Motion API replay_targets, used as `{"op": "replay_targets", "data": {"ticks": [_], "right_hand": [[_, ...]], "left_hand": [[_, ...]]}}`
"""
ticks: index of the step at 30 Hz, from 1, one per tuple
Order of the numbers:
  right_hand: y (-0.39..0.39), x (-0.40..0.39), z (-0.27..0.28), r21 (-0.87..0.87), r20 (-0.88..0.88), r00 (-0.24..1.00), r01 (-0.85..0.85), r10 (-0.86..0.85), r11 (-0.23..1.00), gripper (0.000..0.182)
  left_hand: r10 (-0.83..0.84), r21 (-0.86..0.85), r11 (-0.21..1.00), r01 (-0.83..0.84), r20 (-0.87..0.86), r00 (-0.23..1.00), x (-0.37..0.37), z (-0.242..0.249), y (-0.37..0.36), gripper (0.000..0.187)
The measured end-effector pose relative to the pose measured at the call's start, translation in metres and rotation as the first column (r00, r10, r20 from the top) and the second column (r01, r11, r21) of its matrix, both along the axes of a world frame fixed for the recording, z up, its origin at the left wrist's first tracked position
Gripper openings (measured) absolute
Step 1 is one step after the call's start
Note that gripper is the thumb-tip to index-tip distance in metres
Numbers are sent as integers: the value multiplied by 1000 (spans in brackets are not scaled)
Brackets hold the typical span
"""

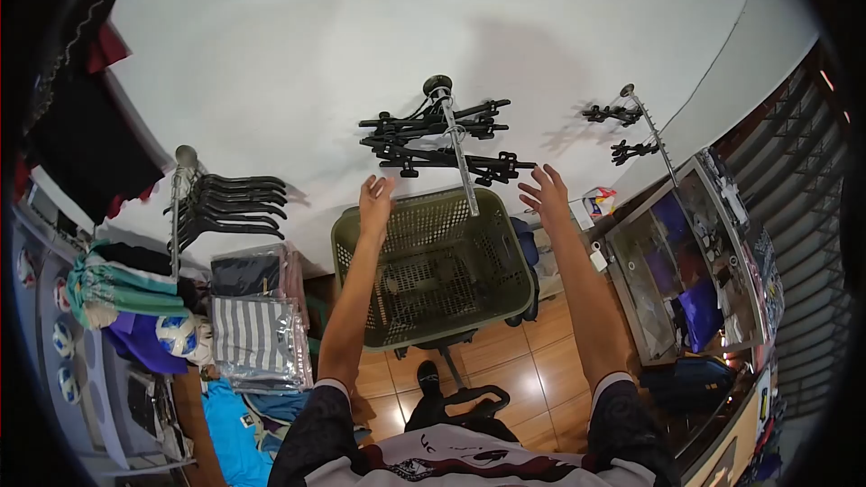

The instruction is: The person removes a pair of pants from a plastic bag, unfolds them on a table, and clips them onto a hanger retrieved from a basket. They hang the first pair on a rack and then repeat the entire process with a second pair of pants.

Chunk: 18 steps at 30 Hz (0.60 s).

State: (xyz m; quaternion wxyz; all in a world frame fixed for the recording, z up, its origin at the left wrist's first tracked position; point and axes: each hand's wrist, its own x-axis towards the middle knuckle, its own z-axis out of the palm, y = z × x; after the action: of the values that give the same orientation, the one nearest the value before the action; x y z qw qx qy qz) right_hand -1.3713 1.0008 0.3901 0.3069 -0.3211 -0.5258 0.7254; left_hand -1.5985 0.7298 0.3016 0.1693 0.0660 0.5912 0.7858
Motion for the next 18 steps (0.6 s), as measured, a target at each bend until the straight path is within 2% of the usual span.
{"op": "replay_targets", "data": {"ticks": [3,7,10,15,18], "right_hand": [[6,-17,-3,12,11,1000,6,-6,1000,67],[12,-31,-9,0,-39,999,38,-38,999,52],[14,-33,-12,-12,-67,995,79,-79,997,40],[14,-33,-14,-35,-109,986,121,-125,992,32],[17,-32,-13,-53,-136,982,123,-129,991,30]], "left_hand": [[10,46,999,-14,78,997,-24,3,21,81],[15,105,994,-26,99,995,-32,9,32,52],[-35,94,995,24,118,992,-35,6,29,36],[-34,140,990,27,43,999,-27,5,29,32],[-12,145,989,15,-21,1000,-14,24,28,31]]}}
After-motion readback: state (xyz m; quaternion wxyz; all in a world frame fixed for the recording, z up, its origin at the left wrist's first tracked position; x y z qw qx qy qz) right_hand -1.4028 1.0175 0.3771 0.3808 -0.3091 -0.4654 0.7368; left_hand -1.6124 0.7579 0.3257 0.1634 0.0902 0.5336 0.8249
